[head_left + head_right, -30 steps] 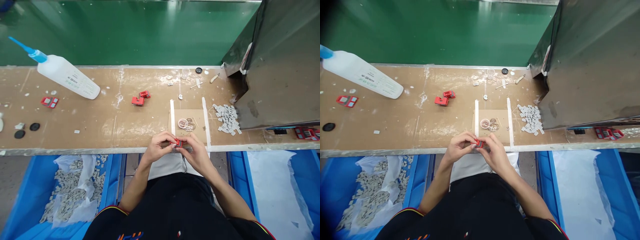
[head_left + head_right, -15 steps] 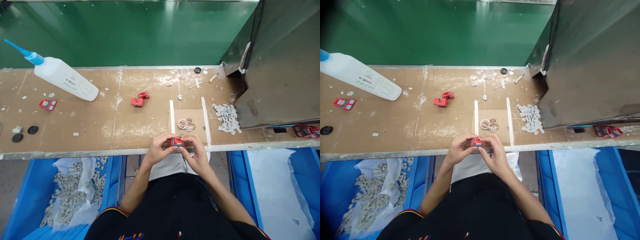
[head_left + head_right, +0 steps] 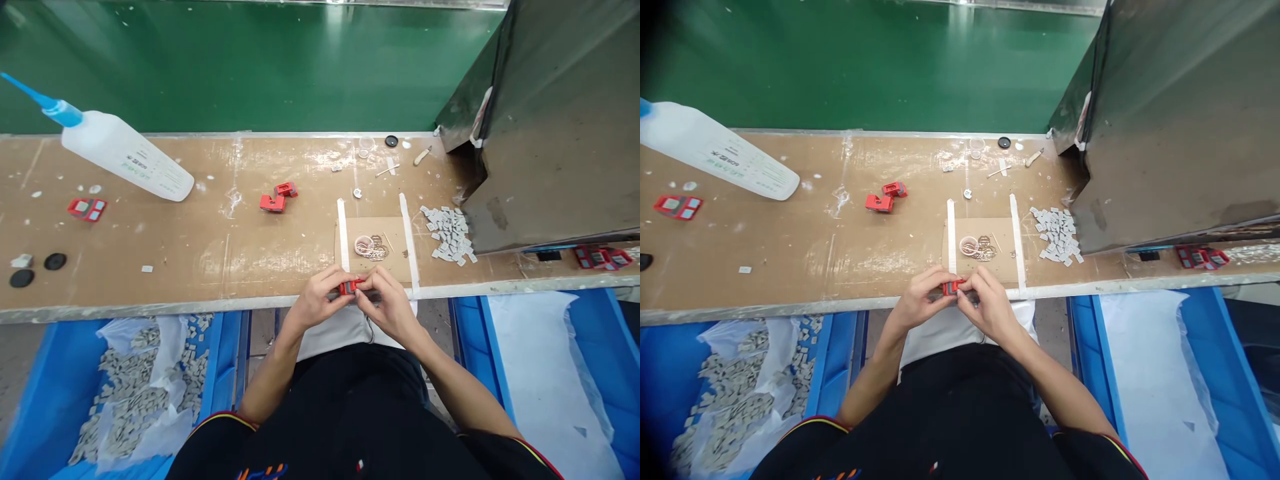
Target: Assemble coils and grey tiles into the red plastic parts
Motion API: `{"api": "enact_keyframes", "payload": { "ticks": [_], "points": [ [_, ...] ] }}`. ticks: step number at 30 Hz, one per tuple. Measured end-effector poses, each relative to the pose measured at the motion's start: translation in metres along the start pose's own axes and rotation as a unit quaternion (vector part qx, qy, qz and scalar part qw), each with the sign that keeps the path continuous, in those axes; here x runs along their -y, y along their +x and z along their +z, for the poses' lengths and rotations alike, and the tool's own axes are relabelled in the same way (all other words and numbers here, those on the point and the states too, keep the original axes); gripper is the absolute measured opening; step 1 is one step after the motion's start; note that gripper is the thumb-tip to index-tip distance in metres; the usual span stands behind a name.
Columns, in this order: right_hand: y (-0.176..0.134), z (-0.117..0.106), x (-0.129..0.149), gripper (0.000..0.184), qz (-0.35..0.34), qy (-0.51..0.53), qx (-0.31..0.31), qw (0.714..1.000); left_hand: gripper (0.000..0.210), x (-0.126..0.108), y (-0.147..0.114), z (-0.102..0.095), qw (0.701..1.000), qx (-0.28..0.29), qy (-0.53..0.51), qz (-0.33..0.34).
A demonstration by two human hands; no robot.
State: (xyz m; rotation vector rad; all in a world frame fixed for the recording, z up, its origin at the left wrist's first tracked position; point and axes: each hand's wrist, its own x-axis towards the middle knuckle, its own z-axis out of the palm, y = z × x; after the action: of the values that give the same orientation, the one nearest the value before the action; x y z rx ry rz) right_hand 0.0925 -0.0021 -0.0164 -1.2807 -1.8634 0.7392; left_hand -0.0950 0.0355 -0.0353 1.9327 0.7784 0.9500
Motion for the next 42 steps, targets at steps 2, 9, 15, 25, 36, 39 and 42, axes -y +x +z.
{"api": "enact_keyframes", "payload": {
  "ticks": [2, 9, 15, 25, 36, 39, 42],
  "points": [
    [-0.001, 0.002, -0.001, 0.008, 0.004, 0.0, -0.007, 1.0, 0.024, 0.0, 0.0, 0.001, 1.0, -0.005, 0.007, 0.004],
    [-0.001, -0.007, -0.004, 0.01, -0.008, 0.046, 0.002, 0.999, 0.028, 0.004, -0.005, 0.003, 0.994, -0.033, -0.089, -0.047],
    [-0.008, -0.002, -0.001, 0.028, 0.012, 0.063, -0.035, 0.997, 0.015, 0.004, -0.005, 0.004, 0.988, -0.048, -0.142, -0.039],
    [-0.004, -0.009, 0.004, 0.035, 0.0, 0.004, 0.0, 1.0, 0.005, -0.003, 0.002, 0.001, 0.992, -0.055, -0.106, -0.04],
    [-0.012, -0.009, 0.006, 0.025, 0.029, 0.038, -0.025, 0.999, 0.013, -0.002, -0.001, 0.007, 0.992, -0.042, -0.114, -0.025],
    [-0.036, -0.034, 0.0, 0.019, 0.081, 0.048, -0.066, 0.993, 0.022, 0.003, 0.001, -0.008, 0.988, -0.103, -0.102, -0.047],
    [-0.077, -0.072, -0.023, 0.022, 0.177, 0.004, -0.179, 0.968, 0.019, 0.005, 0.021, -0.047, 0.971, -0.197, 0.087, -0.1]
  ]
}}
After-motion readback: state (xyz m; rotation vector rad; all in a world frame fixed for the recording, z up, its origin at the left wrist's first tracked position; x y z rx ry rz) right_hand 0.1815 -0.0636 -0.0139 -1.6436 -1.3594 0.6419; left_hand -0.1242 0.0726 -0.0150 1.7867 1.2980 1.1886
